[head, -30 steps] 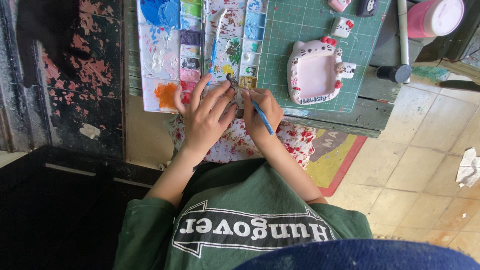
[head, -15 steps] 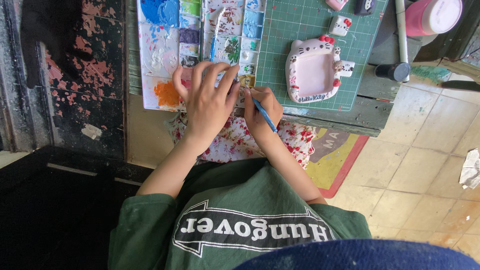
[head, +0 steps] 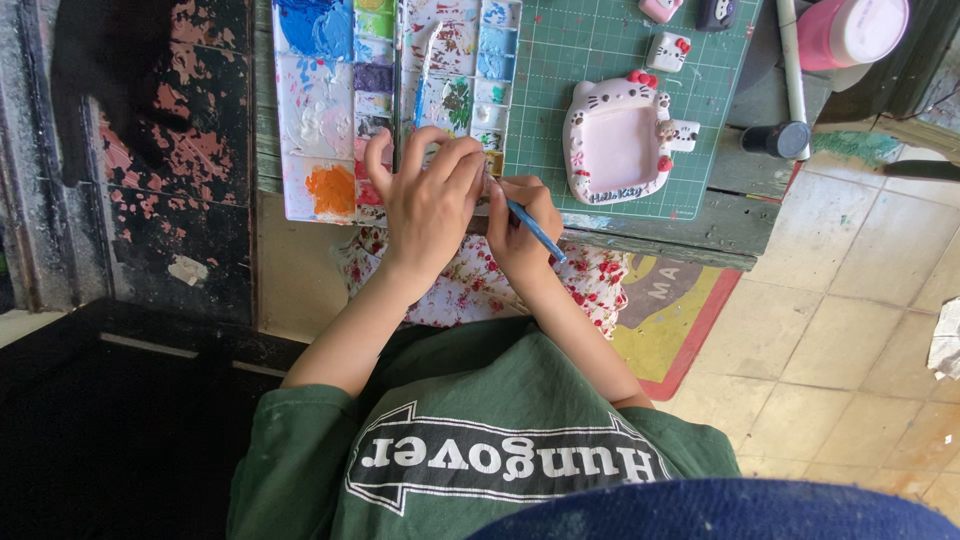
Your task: The person sits at a paint-splattered workbench and decorates small Hello Kitty-themed clay trinkets. They hold a fine paintbrush, dip it into a watercolor palette, and apply paint to small clay pieces, handling each piece by hand as they work.
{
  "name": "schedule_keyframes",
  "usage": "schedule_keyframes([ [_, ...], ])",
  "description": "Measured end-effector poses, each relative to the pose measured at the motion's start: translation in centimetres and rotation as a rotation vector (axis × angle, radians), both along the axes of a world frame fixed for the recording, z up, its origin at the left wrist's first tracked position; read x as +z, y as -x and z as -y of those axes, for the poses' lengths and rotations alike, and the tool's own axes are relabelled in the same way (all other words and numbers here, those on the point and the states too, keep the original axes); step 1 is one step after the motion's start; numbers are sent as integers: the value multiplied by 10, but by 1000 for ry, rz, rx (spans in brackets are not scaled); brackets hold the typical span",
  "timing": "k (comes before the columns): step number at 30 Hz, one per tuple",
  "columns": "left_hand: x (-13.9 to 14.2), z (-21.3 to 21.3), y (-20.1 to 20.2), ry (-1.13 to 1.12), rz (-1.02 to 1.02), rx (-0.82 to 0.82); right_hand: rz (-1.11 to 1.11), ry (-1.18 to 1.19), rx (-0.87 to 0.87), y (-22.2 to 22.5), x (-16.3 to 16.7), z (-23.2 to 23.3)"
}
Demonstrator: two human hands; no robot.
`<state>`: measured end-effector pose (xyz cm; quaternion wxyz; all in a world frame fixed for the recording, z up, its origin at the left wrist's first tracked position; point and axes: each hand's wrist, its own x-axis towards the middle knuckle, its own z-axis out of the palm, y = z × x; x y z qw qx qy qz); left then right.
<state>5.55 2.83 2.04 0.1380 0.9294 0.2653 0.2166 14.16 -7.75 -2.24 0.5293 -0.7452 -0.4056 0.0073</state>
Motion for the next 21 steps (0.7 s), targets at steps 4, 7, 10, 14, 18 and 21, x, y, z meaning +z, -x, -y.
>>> schedule_keyframes([
  [4,-4,0,-1,81,20,13,-162,-224,33,2,-5,4],
  [7,-5,-3,-1,175,53,7,-260,-274,56,3,-8,5],
  [10,-5,-6,0,232,76,-3,-279,-214,70,2,-10,6],
  [14,-3,-9,1,262,90,-19,-248,-107,38,0,-1,6],
  [18,0,-12,2,275,83,-66,-7,-25,35,-5,11,4],
  [21,0,-13,3,320,96,-86,-51,-24,45,-6,19,-3],
])
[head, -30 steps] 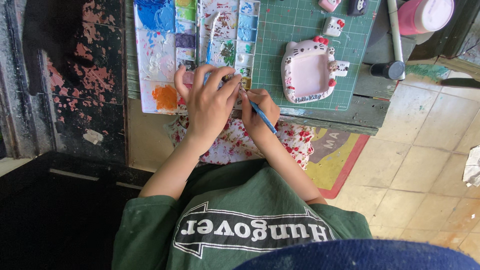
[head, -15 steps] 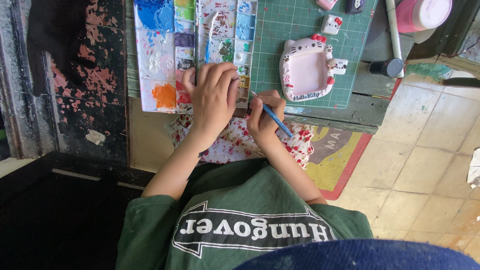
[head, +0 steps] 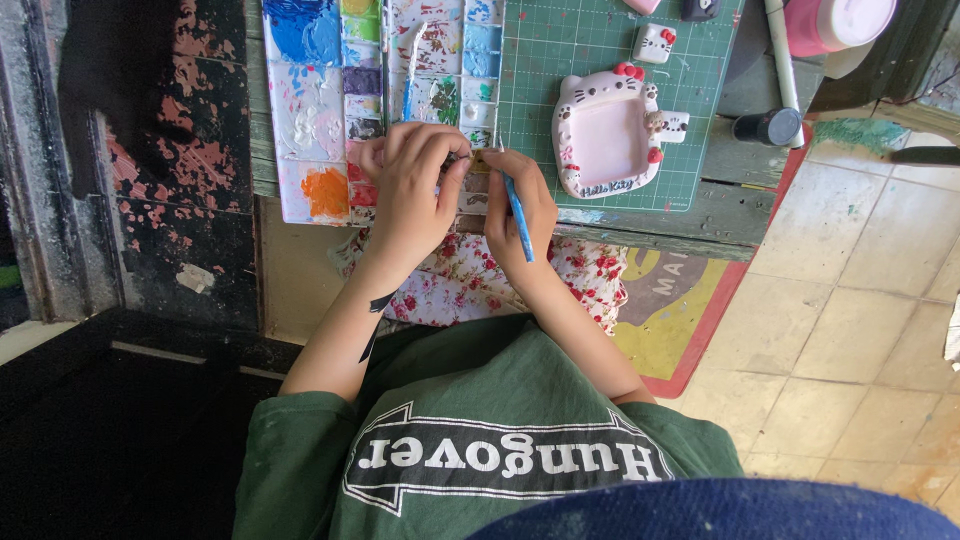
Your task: The person sits at a paint-splattered workbench and decorates small Hello Kitty-themed clay trinkets. They hold a fine paintbrush, dip it into a watercolor palette, and apply paint to small clay pieces, handling each piece by hand as they work.
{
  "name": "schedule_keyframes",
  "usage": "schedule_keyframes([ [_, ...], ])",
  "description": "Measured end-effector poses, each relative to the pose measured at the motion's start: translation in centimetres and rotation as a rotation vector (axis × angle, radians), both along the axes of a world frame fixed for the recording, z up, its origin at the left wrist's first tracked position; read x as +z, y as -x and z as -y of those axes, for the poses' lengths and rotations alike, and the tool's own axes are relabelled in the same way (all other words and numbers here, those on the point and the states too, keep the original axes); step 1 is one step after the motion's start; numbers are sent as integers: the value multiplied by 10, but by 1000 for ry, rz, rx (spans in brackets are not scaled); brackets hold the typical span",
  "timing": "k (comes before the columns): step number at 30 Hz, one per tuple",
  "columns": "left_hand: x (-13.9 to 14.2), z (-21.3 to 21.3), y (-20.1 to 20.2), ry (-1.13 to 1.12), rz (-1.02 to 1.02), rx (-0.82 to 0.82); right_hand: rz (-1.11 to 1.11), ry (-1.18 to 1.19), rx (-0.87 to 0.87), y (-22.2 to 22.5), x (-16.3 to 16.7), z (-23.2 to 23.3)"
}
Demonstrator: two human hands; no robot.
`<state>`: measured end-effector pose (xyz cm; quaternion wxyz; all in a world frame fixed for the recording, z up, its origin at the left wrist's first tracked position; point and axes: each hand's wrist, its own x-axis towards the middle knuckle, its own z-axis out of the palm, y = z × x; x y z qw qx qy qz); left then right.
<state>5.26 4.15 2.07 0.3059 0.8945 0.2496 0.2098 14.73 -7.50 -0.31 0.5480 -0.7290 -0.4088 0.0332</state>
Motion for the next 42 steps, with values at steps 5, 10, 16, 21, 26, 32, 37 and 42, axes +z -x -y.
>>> schedule_keyframes([
  [5,0,-2,3,48,-1,-33,-179,179,-20,-2,10,-7],
  [10,-2,-5,5,89,10,-52,60,211,119,-18,14,-7],
  [16,-4,-4,6,113,44,-1,291,232,208,-32,17,-7],
  [21,-8,-4,6,97,33,3,200,233,197,-30,13,-1],
  [26,-9,-5,7,115,53,9,-86,252,192,-27,2,3],
  [32,-6,-6,7,137,61,25,-428,123,175,-17,-13,11],
  [37,-6,-5,6,153,77,40,-486,45,239,-7,-11,21],
  [42,-8,-5,4,156,103,58,-358,123,126,-7,5,13],
])
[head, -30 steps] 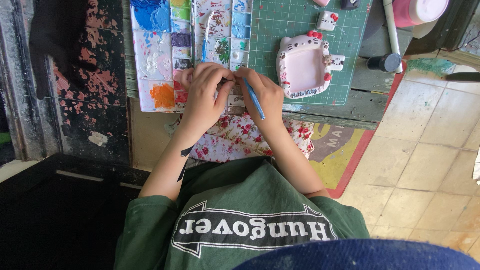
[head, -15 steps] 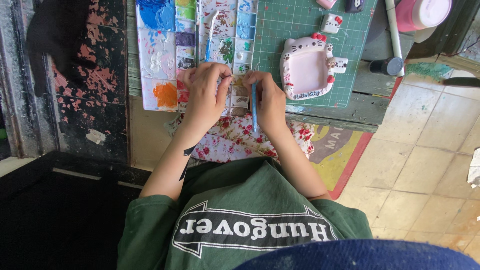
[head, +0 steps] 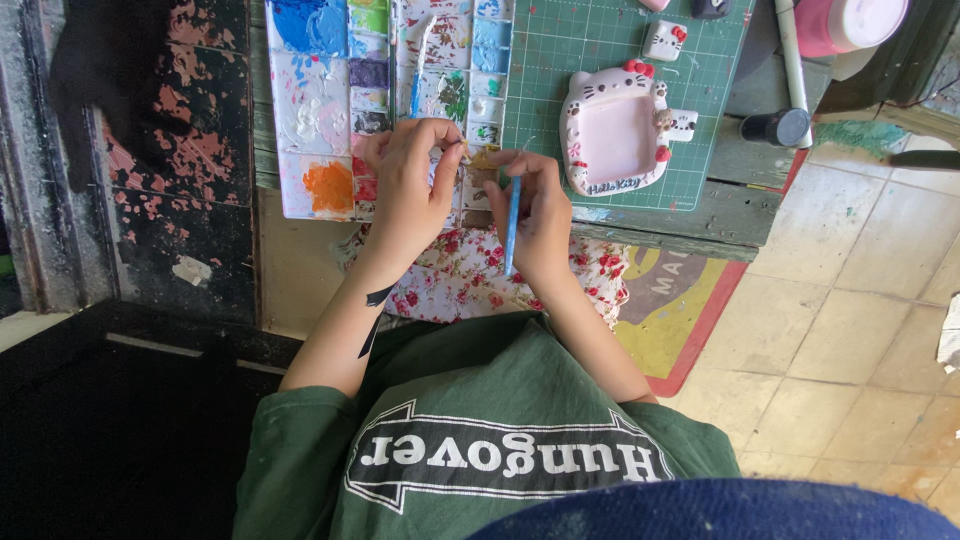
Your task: The person sits at a paint-splattered workbench and decorates small Hello Kitty-themed clay trinkets. They hold a fine paintbrush, dip it into a watercolor palette, and apply paint to small clay pieces, handling each piece by hand as they work.
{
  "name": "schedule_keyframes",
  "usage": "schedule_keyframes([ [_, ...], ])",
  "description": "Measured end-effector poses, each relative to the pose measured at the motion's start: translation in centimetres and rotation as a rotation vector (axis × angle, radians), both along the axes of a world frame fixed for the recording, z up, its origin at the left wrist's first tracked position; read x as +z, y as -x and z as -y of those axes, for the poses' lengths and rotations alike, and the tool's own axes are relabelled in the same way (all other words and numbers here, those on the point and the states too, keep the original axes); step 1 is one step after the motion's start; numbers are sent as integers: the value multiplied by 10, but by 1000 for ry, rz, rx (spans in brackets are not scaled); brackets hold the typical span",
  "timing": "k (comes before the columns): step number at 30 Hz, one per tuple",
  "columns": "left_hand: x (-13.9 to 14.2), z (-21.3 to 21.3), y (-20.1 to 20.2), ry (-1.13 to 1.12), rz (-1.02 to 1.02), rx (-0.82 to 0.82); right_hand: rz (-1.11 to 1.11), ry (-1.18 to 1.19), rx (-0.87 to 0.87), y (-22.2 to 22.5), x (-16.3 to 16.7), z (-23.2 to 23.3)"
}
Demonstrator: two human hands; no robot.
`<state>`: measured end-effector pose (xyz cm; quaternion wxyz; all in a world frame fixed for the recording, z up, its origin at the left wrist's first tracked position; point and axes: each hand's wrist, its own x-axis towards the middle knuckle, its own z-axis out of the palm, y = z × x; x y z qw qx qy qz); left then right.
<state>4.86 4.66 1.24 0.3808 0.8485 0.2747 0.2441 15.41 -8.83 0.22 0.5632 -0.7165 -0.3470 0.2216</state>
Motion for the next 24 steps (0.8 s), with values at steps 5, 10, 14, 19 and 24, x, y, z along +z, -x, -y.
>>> schedule_keyframes([
  [5,-2,-1,2,41,49,2,310,111,126,-14,18,-18],
  [10,-3,0,1,43,55,24,407,175,185,-22,32,-26],
  [14,-6,0,2,9,27,38,448,244,239,-26,38,-31],
  [19,-10,0,1,15,85,51,451,248,286,-26,36,-33],
  [24,-9,-2,1,71,87,45,405,215,290,-24,21,-27],
])
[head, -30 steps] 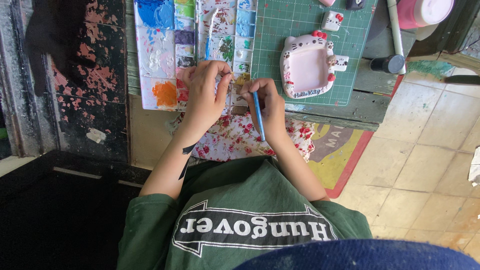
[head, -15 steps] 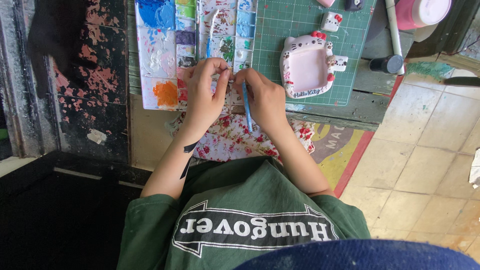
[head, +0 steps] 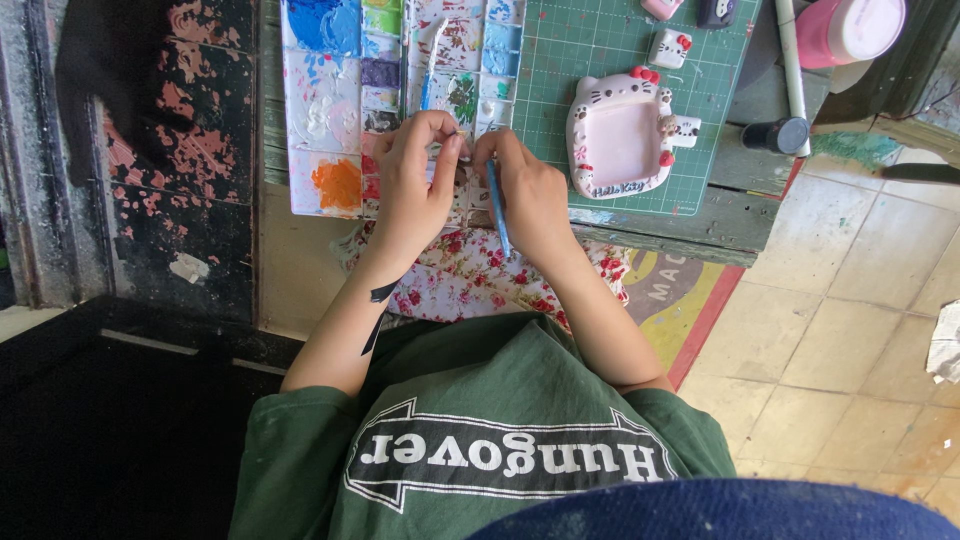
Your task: The person sits at a paint-splattered workbench and decorates small Hello Kitty-themed clay trinkets. They hold a fine paintbrush, dip it into a watercolor palette, and apply paint to small clay pieces, handling each piece by hand as they work.
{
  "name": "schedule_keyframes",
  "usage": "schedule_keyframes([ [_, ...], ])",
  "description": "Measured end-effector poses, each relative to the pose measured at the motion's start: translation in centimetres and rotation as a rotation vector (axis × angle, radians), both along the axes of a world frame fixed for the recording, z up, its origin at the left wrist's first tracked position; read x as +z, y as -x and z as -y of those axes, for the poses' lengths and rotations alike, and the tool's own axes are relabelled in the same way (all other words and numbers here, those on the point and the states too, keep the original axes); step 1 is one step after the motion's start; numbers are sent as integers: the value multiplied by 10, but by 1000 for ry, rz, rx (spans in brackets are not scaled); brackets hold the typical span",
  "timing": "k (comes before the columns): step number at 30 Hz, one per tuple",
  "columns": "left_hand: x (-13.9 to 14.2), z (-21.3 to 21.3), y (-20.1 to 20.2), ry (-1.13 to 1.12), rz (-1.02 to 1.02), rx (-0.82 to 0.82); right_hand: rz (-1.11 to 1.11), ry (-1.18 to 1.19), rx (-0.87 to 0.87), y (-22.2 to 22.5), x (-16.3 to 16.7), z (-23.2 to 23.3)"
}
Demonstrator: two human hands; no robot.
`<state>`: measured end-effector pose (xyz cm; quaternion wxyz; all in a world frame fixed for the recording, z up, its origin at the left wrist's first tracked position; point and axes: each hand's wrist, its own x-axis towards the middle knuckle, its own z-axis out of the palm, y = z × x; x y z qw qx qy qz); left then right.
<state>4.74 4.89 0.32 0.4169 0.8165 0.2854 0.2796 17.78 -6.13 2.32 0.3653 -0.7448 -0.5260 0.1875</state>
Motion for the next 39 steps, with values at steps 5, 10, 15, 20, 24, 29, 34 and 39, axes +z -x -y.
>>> schedule_keyframes([
  [5,3,-1,0,38,12,-19,-248,-92,-65,2,-17,8],
  [10,5,-1,0,38,8,-12,-233,-181,-92,4,-18,13],
  [15,4,-1,0,31,20,-17,-70,-113,-64,4,-9,13],
  [20,3,-1,-1,27,22,-10,95,-109,-8,-1,-1,11],
  [24,2,0,-1,36,20,-12,-185,-91,8,-5,-7,10],
  [29,4,0,0,40,20,-10,-314,-176,-152,6,-29,7],
  [34,8,0,-2,-84,-53,-48,-463,-268,-222,9,-40,8],
  [39,8,4,-4,-125,-116,-70,-485,-251,-289,10,-40,8],
])
